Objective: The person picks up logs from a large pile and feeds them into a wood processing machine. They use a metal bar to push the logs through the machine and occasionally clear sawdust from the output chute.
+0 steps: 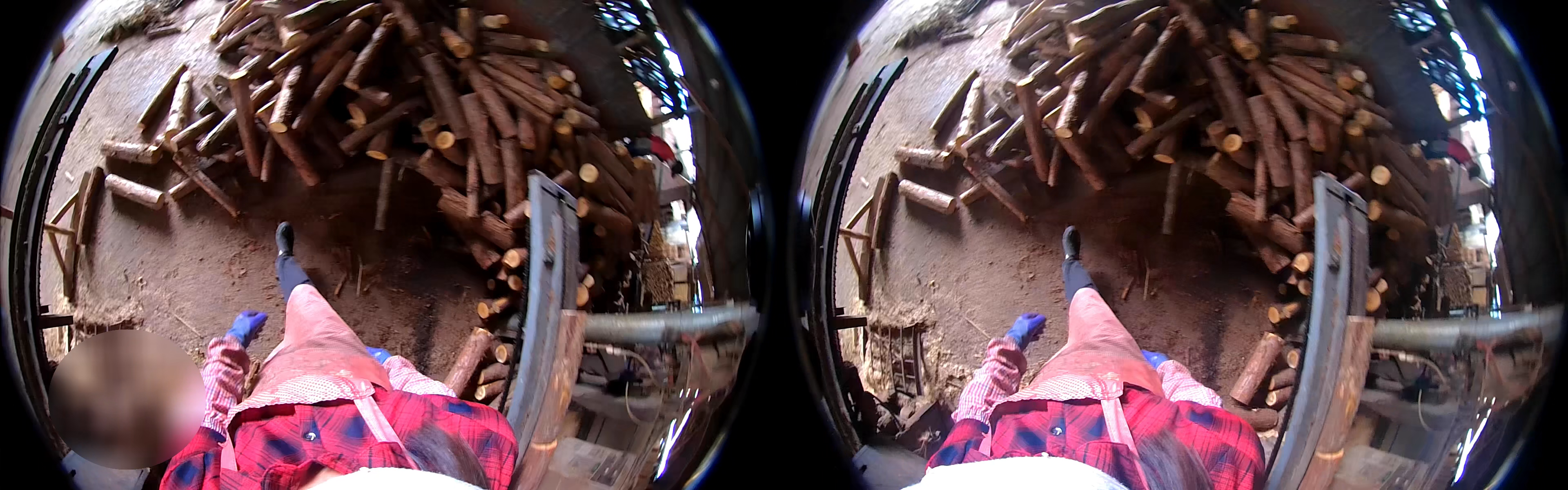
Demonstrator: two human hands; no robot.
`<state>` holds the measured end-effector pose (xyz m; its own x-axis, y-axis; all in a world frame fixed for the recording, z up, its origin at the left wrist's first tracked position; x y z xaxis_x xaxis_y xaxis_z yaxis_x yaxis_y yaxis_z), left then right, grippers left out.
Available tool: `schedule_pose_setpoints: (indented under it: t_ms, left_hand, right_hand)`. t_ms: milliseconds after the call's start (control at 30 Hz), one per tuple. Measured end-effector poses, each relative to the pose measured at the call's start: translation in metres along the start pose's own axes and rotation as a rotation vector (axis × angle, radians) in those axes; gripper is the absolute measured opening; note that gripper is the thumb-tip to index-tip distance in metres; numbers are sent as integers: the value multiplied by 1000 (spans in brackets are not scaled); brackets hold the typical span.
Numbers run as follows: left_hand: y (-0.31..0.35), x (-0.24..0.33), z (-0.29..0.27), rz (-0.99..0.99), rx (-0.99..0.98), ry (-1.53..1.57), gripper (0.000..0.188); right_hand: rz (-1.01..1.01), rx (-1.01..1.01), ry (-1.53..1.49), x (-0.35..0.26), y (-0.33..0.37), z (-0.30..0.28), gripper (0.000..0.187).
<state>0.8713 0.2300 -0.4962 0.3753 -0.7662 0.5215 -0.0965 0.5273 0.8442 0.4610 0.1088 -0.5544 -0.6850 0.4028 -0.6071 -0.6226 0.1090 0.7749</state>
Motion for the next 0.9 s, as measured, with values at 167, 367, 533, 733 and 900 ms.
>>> schedule_pose_setpoints:
  t_ms: [167,367,533,733,900]
  left_hand:
    - [-128,105,-80,-104,-145,43,31]
    - [-354,313,-207,71,-34,-813,58]
    - [-522,566,-248,526,217,-449,70]
    - [-654,643,-271,817,138,-582,52]
    - [-631,614,-264,433,269,-706,55]
  right_hand:
    - [503,383,-641,-89,-117,-67,30]
    - [-14,384,-722,-353,-334,-147,40]
    - [42,118,-741,-416,-370,-115,48]
    - [315,235,-977,-348,-414,-141,53]
    - [11,191,-1367,-416,-503,-165,65]
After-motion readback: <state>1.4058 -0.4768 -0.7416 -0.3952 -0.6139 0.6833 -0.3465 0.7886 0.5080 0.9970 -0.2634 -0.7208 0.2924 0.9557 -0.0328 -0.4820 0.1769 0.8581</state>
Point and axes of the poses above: each hand's wrist, its own y-axis away from the middle knuckle, its own z-axis out of the palm, x = y × z, the point moved 10 cm from there along -y, towards the middle knuckle, and after that the axes turned 9 degrees about -x, right-handed, at the moved point
